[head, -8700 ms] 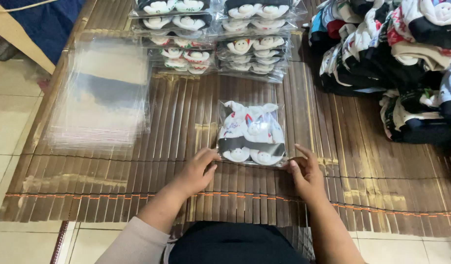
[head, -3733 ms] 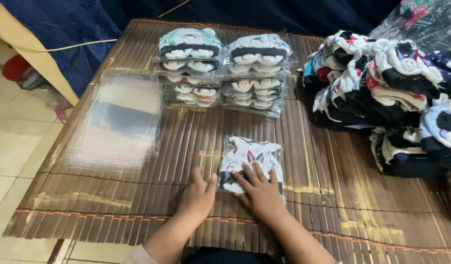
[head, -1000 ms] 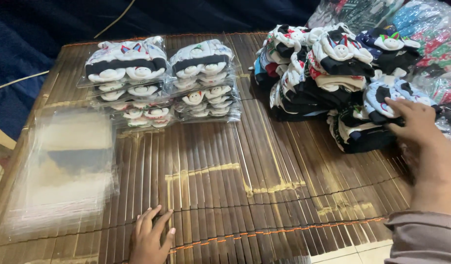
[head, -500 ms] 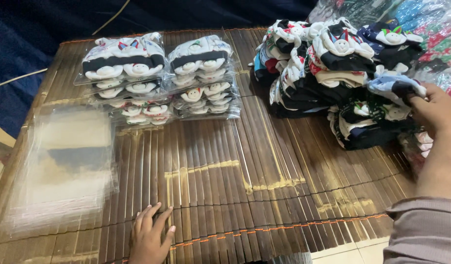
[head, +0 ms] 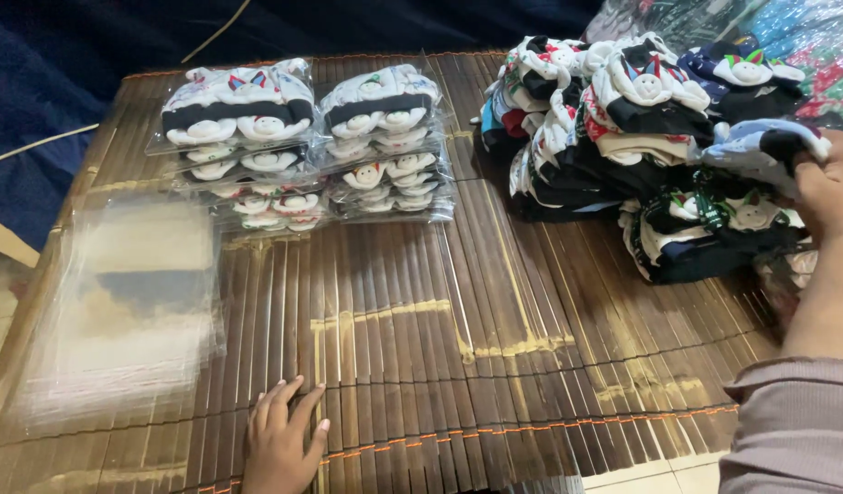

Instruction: Packaging baby hats and booties into plastic bags and stacking the finished products

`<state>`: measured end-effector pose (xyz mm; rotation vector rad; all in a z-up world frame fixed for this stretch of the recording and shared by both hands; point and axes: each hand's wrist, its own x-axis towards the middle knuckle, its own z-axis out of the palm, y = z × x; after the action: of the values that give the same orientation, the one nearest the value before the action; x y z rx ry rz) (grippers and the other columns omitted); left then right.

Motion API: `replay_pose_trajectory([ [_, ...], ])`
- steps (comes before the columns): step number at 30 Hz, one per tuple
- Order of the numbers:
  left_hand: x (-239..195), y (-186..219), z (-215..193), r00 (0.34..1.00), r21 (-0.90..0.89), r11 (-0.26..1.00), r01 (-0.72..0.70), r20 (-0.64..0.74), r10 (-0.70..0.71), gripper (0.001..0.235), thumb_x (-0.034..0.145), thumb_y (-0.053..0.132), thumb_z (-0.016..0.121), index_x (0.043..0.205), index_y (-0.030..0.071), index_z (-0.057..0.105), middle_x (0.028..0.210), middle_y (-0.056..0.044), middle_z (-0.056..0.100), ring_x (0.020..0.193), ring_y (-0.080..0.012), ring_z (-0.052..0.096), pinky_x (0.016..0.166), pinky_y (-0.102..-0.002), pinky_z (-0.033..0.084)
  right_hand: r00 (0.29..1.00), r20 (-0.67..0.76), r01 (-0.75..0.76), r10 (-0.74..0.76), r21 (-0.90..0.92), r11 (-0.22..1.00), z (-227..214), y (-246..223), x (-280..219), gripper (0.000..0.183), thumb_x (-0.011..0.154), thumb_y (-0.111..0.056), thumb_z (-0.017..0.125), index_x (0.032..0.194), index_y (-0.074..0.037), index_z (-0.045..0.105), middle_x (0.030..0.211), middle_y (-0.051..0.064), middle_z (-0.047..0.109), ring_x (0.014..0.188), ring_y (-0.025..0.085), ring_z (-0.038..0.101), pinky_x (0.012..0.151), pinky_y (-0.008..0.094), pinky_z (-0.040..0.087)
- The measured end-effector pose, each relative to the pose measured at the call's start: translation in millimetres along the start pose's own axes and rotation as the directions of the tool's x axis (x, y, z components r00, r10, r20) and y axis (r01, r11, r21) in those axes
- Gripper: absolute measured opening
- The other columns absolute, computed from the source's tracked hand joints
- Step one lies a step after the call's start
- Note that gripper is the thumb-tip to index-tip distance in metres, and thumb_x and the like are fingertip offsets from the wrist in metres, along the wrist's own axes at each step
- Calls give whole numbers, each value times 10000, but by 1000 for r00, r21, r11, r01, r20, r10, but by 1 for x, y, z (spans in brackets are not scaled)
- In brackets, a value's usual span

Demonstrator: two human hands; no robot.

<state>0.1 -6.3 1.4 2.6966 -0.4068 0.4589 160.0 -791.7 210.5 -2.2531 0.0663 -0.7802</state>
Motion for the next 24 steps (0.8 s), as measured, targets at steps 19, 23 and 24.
replay_pose_trajectory([
  [19,1,5,0,1000,64,998,-1,8,0,571,825,345,633,1382,225,601,1485,-98,492,1414,-329,418,1217,-549,267,941,336,80,47,-352,933,-4,79,18,817,689,121,784,1490,15,658,1289,272,685,1010,382,645,931,457,499],
  [23,1,6,0,1000,98,995,-9,-12,10,571,827,359,618,1384,233,595,1486,-92,488,1409,-323,426,1215,-546,282,990,139,25,-8,-120,992,-6,124,27,445,1042,99,658,1486,113,631,1149,284,664,936,342,621,774,394,512],
  [24,0,7,-1,1000,101,995,-17,-17,18,570,839,367,604,1392,229,587,1496,-95,479,1419,-322,415,1227,-540,267,994,93,67,-65,-22,998,-5,134,32,361,1105,158,598,1465,179,596,1184,323,638,1019,379,633,849,398,537],
])
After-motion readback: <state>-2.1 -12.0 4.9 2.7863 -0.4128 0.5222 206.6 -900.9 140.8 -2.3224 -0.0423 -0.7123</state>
